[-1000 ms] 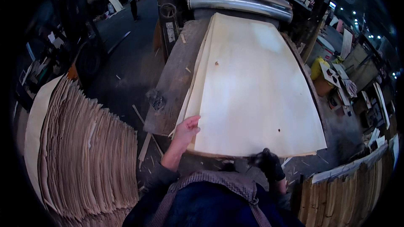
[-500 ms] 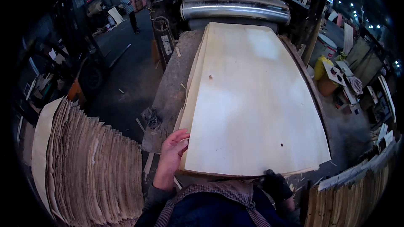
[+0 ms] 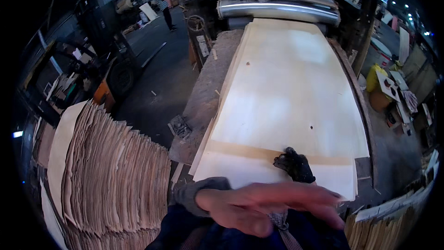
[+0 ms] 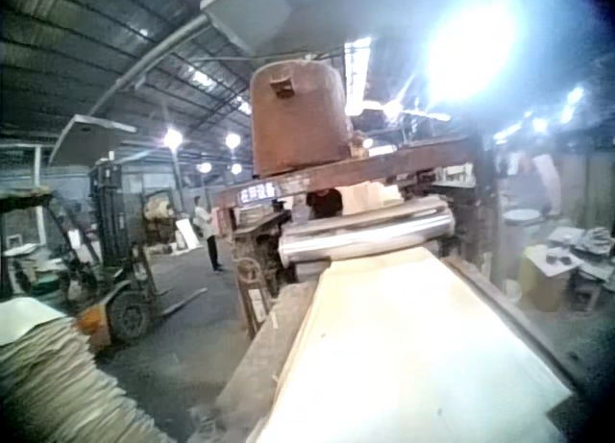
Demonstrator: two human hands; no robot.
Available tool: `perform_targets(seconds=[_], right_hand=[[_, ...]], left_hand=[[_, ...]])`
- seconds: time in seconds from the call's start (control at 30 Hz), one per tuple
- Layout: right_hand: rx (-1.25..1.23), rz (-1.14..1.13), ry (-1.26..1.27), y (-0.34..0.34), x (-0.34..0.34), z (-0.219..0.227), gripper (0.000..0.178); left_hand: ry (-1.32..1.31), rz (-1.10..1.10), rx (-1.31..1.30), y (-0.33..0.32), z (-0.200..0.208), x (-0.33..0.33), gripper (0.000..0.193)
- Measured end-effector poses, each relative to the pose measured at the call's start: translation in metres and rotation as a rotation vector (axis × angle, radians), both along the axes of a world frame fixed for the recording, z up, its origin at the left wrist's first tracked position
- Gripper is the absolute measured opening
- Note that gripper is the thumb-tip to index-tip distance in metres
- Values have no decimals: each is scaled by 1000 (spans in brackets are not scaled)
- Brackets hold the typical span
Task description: The person feeds thin sheets of wood through a glue-roller machine, manually aligning and smoothing the top sheet, then retrieves a new sheet from a large stack to repeat the process.
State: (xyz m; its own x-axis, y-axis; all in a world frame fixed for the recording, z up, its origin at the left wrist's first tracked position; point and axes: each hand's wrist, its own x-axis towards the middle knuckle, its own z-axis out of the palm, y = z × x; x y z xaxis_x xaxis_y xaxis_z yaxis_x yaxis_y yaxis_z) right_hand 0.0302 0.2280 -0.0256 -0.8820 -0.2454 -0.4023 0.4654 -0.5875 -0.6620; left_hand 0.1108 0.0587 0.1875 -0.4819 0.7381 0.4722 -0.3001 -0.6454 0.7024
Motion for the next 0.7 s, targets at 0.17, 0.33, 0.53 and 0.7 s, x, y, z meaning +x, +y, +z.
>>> perform_targets(seconds=[0.17,0.33,0.53,0.7], right_hand=[[39,135,296,9,-9,-66,23],[-20,154,196,7,-12,-55,25],[-4,203,222,9,-8,-69,27],[247,258,495,8,-6,-88,30]], left_hand=[[51,-155,226,49,17,0,73],[0,-169,279,64,18,-6,69],[-134,-233,325,78,17,-15,62],[-168,-207,406,77,11,0,60]])
